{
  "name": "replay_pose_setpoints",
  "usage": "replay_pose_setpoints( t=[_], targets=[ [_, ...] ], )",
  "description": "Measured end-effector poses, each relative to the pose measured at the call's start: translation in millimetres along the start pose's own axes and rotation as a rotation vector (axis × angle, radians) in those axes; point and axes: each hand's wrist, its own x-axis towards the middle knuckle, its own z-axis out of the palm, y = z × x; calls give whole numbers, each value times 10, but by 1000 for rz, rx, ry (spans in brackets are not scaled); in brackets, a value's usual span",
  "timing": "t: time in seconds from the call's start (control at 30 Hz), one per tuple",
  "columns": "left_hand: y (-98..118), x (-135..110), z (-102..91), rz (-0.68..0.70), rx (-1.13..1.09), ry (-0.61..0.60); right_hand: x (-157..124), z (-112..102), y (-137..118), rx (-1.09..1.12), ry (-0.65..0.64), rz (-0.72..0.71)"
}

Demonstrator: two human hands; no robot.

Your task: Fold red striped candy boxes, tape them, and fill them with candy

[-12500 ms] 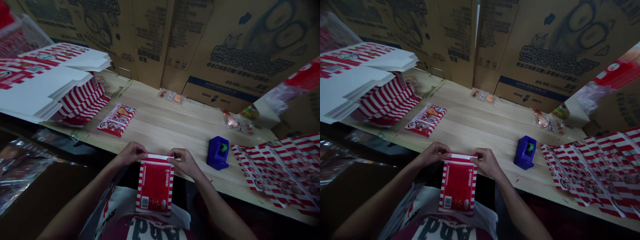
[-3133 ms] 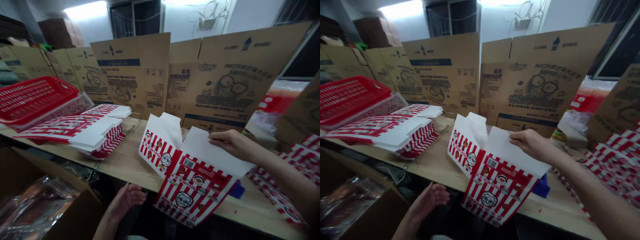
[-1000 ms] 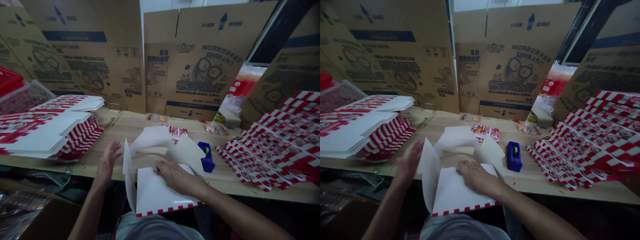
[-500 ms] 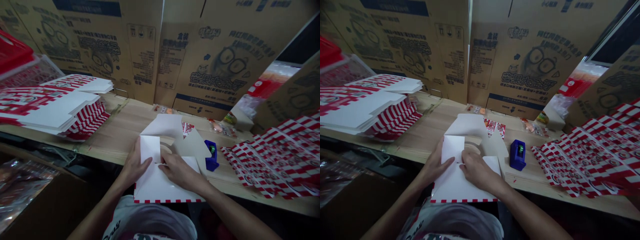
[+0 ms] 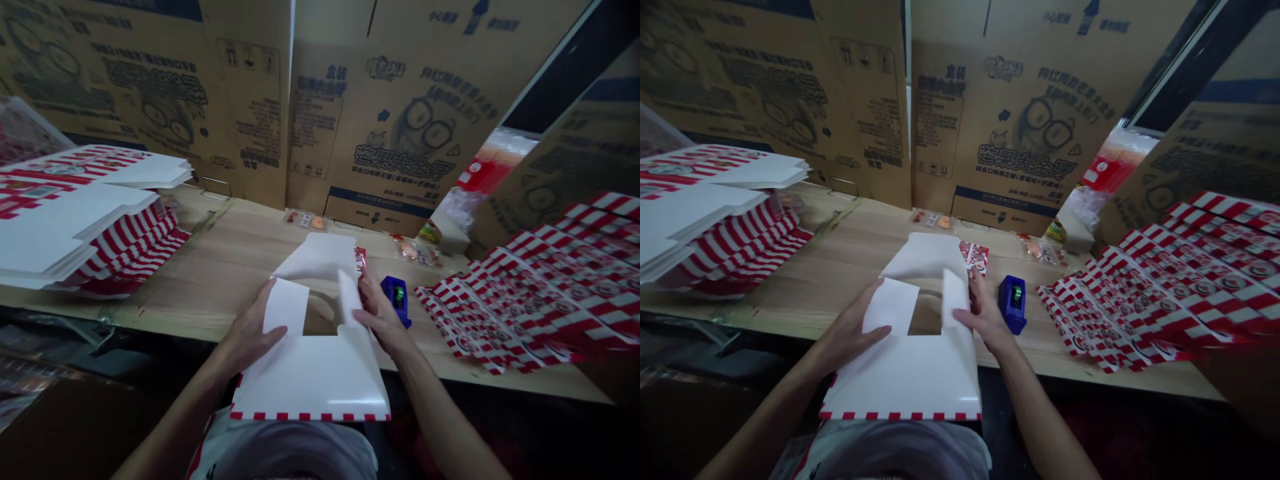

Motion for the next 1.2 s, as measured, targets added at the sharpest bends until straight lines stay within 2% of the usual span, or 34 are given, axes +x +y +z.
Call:
replay_pose_setpoints(
  t=[0.13, 0.23, 0.33, 0.43, 0.5, 0.6, 0.73, 0.77, 0.8, 0.9, 1.1, 1.2],
  targets=[
    [-39, -5, 10, 26, 26, 32, -31, 258, -91, -405, -16, 55],
    [-54, -19, 5, 36, 49, 48, -92, 256, -157, -488, -20, 60],
    [-28, -21, 17, 37, 51, 12, -1, 36, -178, -273, 25, 97],
    [13, -10, 40, 44, 33, 7, 326, -255, -255, 90, 66, 140],
    [28, 0, 52, 57, 17, 13, 609, -354, -363, 191, -24, 194],
    [25, 13, 43, 59, 8, 18, 941, -289, -562, 155, -247, 269],
    [-5, 11, -6, 10, -12, 40, 1033, -132, -724, 29, -709, 212],
    [-12, 8, -14, 1, -22, 32, 1013, -128, -727, 15, -785, 213],
    [-16, 5, -15, -3, -32, 22, 987, -134, -716, 3, -821, 230],
    [-10, 7, 14, -6, -62, 7, 910, -147, -626, -95, -796, 248],
    [54, 56, 69, -5, -120, 3, 738, 109, -488, -654, -820, -5],
    [57, 69, 96, -51, -185, 22, 645, 203, -460, -795, -791, -75]
  ],
)
